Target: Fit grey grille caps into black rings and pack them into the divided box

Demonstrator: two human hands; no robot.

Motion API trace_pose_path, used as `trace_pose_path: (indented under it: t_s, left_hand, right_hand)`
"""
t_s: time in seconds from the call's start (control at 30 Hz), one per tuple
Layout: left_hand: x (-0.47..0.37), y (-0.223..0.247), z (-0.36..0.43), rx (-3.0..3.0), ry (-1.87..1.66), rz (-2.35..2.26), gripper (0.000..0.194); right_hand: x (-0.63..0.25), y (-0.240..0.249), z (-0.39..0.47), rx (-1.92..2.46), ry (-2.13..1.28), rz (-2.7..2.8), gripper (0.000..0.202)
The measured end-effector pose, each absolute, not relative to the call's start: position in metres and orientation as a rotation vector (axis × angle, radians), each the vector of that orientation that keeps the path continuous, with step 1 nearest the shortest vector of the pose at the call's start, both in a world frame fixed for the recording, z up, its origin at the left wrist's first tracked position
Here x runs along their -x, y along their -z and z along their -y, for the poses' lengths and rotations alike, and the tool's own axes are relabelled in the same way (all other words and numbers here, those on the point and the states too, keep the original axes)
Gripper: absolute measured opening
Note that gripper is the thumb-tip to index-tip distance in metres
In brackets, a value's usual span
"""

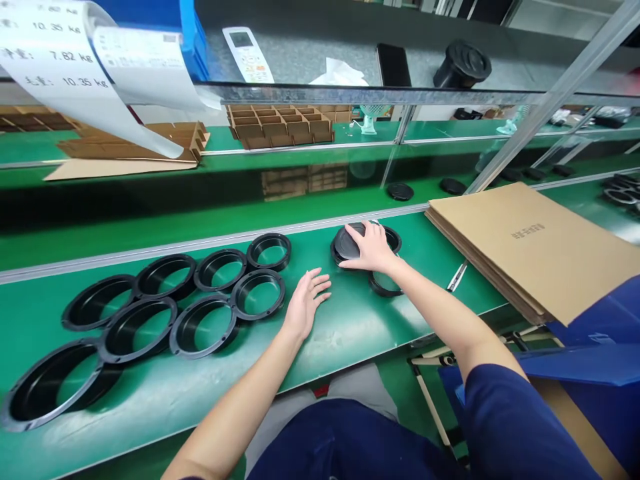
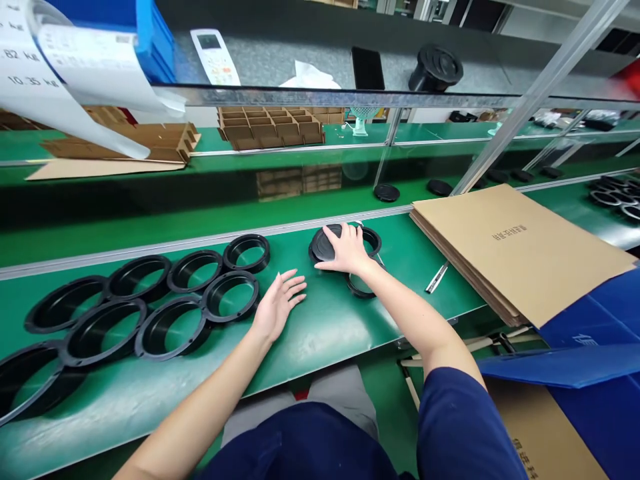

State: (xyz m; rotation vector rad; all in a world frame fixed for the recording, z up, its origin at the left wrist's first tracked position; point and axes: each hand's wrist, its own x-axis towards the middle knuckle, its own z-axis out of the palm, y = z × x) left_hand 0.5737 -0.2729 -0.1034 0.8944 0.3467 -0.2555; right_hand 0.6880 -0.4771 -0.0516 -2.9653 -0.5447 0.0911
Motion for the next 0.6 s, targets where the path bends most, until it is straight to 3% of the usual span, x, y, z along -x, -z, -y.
trace_pose_path:
  t_s: [0.27,0.47,0.6]
  left_hand:
    - [-0.557,0.105,0.265,-1.190,-0.230,-0.183,0.033]
    - [-0.549,0.101,0.259,-1.355,-0.468,-0.184,0.027]
    - [-0.553,0.113,0.258,-1.527,-0.427,-0.104,0.031]
  right_hand:
    - [-0.671,0.074,0.440,2.961,-0.391,0.747,0.113]
    - [-0.677,0.053,0.420,2.778,0.013,0.824,0.076]
    - [-0.676,0.075,0.405,2.896,-0.231,0.693,0.071]
